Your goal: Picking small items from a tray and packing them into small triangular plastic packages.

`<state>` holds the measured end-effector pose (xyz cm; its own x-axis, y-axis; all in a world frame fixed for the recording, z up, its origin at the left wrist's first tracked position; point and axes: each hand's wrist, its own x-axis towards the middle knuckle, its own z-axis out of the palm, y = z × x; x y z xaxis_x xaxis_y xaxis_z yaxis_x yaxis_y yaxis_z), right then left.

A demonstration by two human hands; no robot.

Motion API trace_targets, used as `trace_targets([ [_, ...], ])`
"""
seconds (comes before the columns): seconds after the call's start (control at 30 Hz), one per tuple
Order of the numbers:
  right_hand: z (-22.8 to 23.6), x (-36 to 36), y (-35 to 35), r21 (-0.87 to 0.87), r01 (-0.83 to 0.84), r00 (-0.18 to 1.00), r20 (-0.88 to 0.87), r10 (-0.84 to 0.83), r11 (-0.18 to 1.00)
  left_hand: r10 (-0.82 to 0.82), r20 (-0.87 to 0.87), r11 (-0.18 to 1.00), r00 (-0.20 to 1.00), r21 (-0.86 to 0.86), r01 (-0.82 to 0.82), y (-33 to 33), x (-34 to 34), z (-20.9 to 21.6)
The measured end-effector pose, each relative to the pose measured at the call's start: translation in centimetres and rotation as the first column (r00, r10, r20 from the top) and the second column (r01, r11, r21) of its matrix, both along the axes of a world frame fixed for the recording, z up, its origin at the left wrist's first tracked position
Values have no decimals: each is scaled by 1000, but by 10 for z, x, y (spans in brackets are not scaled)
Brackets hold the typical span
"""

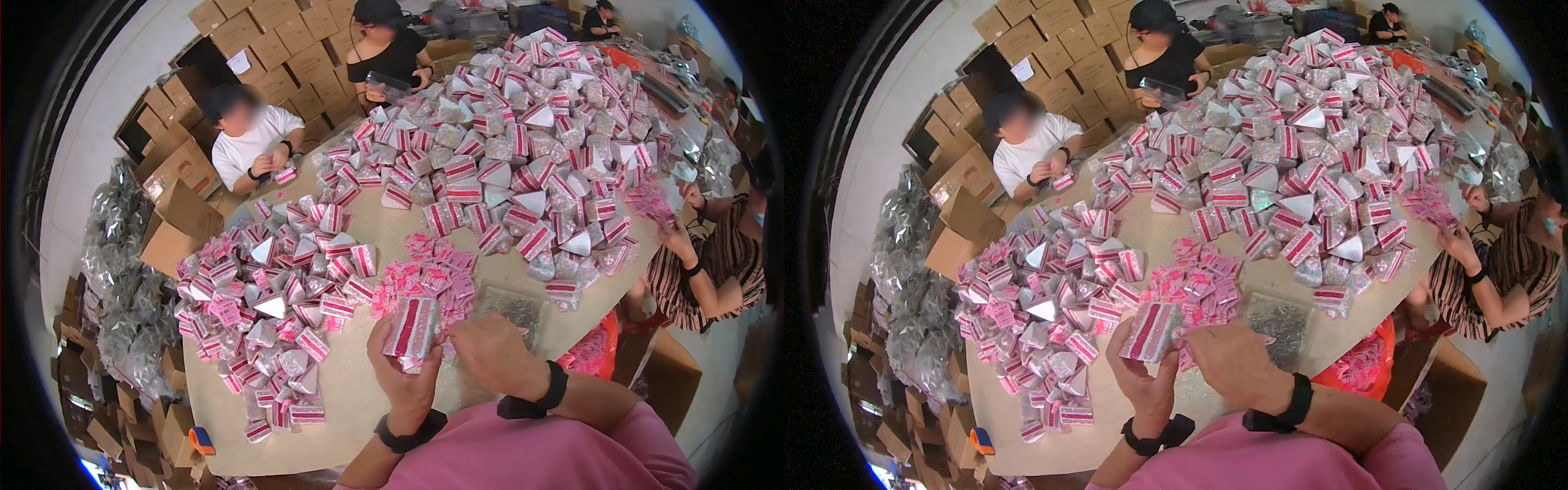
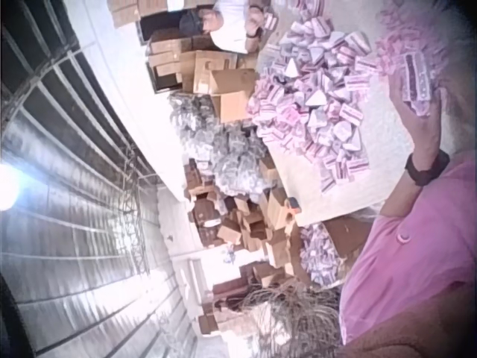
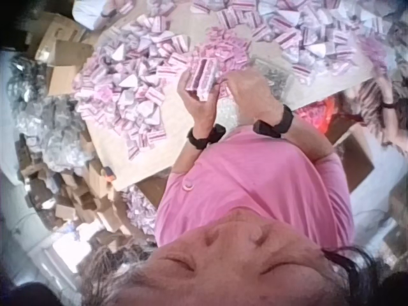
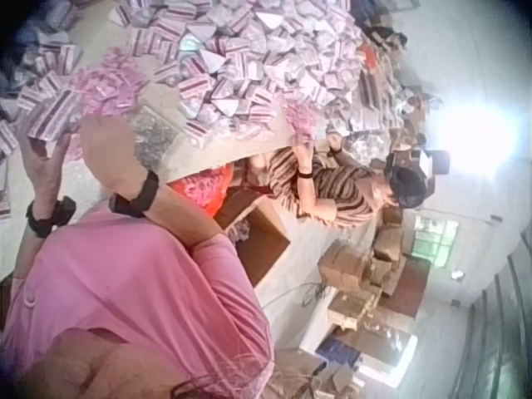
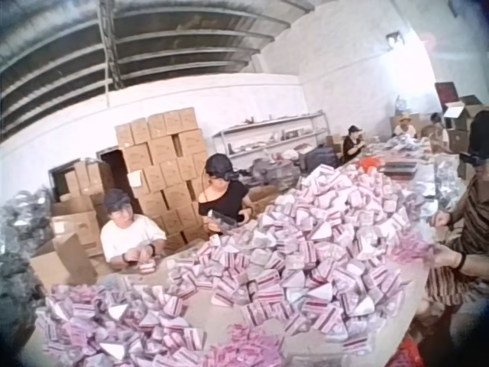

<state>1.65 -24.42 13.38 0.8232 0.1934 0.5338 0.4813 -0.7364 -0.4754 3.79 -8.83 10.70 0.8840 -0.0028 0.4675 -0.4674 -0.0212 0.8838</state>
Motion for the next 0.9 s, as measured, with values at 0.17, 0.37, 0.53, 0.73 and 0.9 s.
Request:
trace_targets([
  [0.17, 0, 7, -2, 447, 52, 861, -473, 187, 893, -21, -31, 983, 999, 180, 27, 5, 7, -12],
  [0.37, -39, 29, 9, 800, 204, 620, -552, 558, 564, -67, -287, 995, 955, -87, 43, 21, 8, -26],
  [0.53, -94, 35, 1, 519, -36, 803, -494, 334, 854, 118, -290, 993, 950, 24, -117, 54, 24, -33],
  [0.73, -150, 24, -44, 8, 22, 752, -660, -11, 1000, 460, -350, 861, 816, 399, -314, 149, 37, -36],
  [0.9, -178, 4, -58, -319, 43, 796, -562, -225, 947, 656, -159, 672, 738, 568, -476, 163, 33, -50],
])
